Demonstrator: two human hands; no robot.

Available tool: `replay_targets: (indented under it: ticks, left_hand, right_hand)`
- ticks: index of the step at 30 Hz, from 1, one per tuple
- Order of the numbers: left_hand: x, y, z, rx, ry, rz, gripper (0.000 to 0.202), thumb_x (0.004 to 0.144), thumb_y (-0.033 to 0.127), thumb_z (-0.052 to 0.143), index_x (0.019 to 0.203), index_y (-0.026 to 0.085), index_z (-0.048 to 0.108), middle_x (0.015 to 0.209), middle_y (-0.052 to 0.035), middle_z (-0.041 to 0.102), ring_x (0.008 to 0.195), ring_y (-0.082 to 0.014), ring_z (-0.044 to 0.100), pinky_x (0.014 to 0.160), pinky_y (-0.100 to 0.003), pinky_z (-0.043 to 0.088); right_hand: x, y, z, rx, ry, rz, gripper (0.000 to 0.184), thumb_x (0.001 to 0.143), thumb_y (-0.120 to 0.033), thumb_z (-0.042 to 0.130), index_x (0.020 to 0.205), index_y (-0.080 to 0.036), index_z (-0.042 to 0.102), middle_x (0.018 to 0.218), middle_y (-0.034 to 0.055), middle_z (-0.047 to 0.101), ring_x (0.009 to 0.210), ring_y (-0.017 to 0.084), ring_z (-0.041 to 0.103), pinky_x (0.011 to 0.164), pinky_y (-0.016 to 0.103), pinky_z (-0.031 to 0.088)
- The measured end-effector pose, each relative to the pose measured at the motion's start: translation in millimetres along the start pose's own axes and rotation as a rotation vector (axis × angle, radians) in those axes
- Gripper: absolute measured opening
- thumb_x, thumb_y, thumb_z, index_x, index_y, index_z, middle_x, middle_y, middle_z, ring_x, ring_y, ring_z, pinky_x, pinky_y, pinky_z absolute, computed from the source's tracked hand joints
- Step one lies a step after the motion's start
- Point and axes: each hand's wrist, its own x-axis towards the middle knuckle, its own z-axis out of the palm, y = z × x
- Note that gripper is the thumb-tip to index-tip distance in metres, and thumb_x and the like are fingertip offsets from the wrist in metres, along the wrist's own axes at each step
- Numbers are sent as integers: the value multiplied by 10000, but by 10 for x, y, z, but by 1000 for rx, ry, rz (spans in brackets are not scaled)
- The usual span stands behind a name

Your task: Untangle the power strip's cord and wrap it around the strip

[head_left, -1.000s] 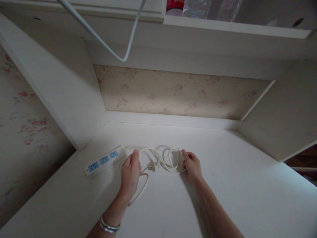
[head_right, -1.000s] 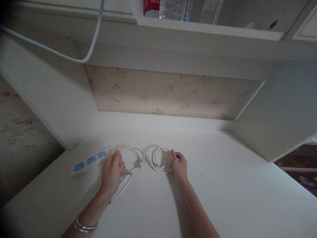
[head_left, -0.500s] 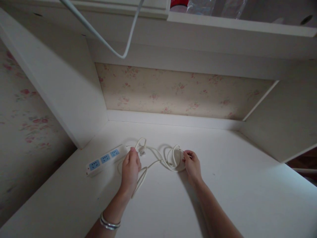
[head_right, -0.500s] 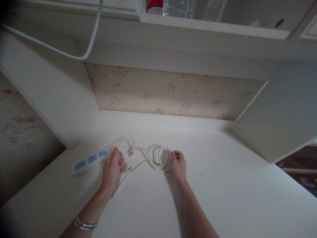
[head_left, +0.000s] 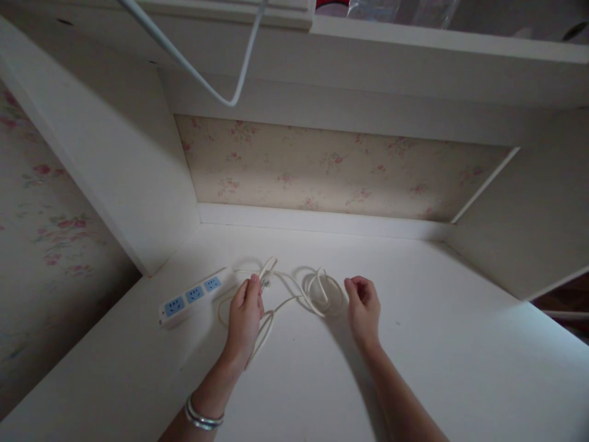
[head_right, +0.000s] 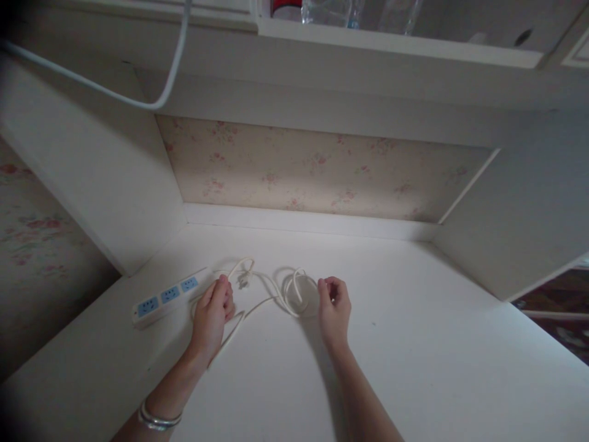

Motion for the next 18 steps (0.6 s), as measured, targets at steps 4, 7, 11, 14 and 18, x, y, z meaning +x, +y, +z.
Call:
replay_targets:
  ticks: [4, 7, 11, 14, 18]
  left_hand:
    - [-2, -3, -1, 27, 8, 8, 416, 837, 542, 525, 653, 188, 408, 547, 93, 276, 429, -47, 235, 377, -165, 191]
    - [-8, 3, -5, -2, 12, 17, 418, 840, 532, 533, 647, 188, 395, 550, 94, 271, 430, -45, 221, 378, -165, 184]
    - [-18, 4, -9, -55, 19, 39, 414, 846, 501, 547, 633, 187, 379, 546, 95, 256, 434, -45, 205, 384, -167, 172]
    - [-33, -5, -5, -53, -9, 47, 407, 850, 475, 552, 623, 186, 377, 536, 95, 243, 433, -45, 199, 389, -173, 163]
    - [-67, -12, -5, -6, -86, 65, 398, 852, 443, 552, 607, 182, 379, 541, 90, 260, 433, -43, 201, 396, -190, 140]
  right_hand:
    - [-187, -173, -25, -279, -392, -477, 169, 845, -349, 587, 783, -192, 591, 718, 9, 569, 710, 159, 485, 700, 303, 349]
    - [-259, -223, 8, -581, -601, -700, 102, 827, -310, 616, 814, -211, 634, 766, 29, 618, 781, 188, 504, 750, 338, 309]
    - [-233, -185, 40, -822, -578, -700, 105, 877, -252, 545, 860, -212, 640, 800, 42, 631, 800, 199, 524, 732, 341, 298]
    - [-182, -114, 30, -870, -536, -636, 185, 926, -283, 481, 849, -210, 633, 833, 50, 626, 813, 205, 539, 717, 332, 314]
    - [-116, -28, 35, -718, -432, -438, 291, 979, -341, 369, 902, -189, 605, 890, 59, 596, 762, 172, 552, 671, 292, 368]
